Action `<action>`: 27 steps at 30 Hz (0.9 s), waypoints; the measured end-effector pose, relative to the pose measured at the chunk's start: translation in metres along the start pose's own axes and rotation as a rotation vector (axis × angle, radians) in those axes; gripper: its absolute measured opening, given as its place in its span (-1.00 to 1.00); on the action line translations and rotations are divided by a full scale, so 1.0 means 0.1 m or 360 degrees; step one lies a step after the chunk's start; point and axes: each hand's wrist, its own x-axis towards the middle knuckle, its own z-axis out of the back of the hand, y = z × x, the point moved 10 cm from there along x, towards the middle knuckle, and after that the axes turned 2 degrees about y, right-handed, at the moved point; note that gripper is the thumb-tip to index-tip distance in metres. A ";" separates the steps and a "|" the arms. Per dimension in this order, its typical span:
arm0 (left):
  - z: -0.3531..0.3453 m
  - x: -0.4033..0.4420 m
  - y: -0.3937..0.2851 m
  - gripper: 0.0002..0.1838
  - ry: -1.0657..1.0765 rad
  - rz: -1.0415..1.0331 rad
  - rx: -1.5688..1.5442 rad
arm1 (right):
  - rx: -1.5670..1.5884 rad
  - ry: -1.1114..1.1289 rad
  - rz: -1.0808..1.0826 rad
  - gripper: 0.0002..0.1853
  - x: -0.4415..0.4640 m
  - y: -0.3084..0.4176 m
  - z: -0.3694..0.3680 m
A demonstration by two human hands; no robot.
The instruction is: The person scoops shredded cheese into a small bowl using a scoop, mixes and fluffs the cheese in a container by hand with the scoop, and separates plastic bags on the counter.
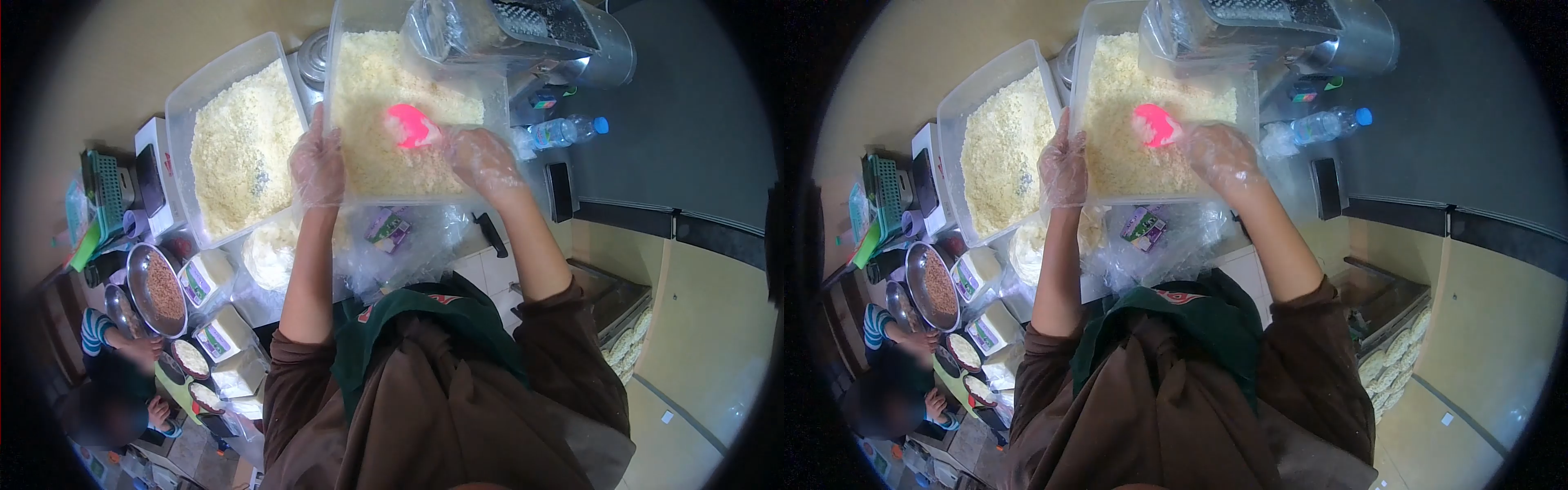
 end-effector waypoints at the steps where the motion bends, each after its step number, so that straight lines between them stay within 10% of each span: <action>1: 0.02 -0.01 -0.04 -0.51 -0.0010 -0.0012 0.0005 | 0.0008 0.0251 -0.0146 -0.68 0.06 -0.07 -0.15; 5: 0.04 0.00 -0.06 -0.50 -0.0007 0.0045 0.0229 | 0.0093 0.0236 -0.0377 -0.71 -0.03 -0.27 0.01; 7: 0.03 0.00 -0.10 -0.50 -0.0017 0.0040 0.0327 | -0.0039 0.0110 0.0280 -0.73 -0.05 0.18 -0.13; 11: 0.13 -0.08 -0.29 -0.50 -0.0139 -0.0092 0.0731 | -0.0067 -0.0542 0.0527 -0.78 -0.25 0.13 -0.06; 13: 0.17 -0.18 -0.51 -0.51 -0.0247 -0.0246 0.0826 | 0.0124 -0.0401 -0.0112 -0.80 -0.24 -0.41 0.03; 16: 0.09 -0.35 -0.98 -0.58 -0.0391 -0.0636 0.1128 | 0.0189 -0.0165 -0.0165 -0.61 -0.22 -0.52 0.02; 19: -0.52 -0.21 -0.86 -0.76 0.0388 -0.0529 0.1187 | 0.0315 -0.0447 0.0047 -0.51 -0.32 -0.47 0.05; 27: -1.12 -0.06 -0.58 -0.77 0.0685 -0.0884 0.1712 | 0.0274 -0.0684 0.0144 -0.57 -0.36 -0.43 0.13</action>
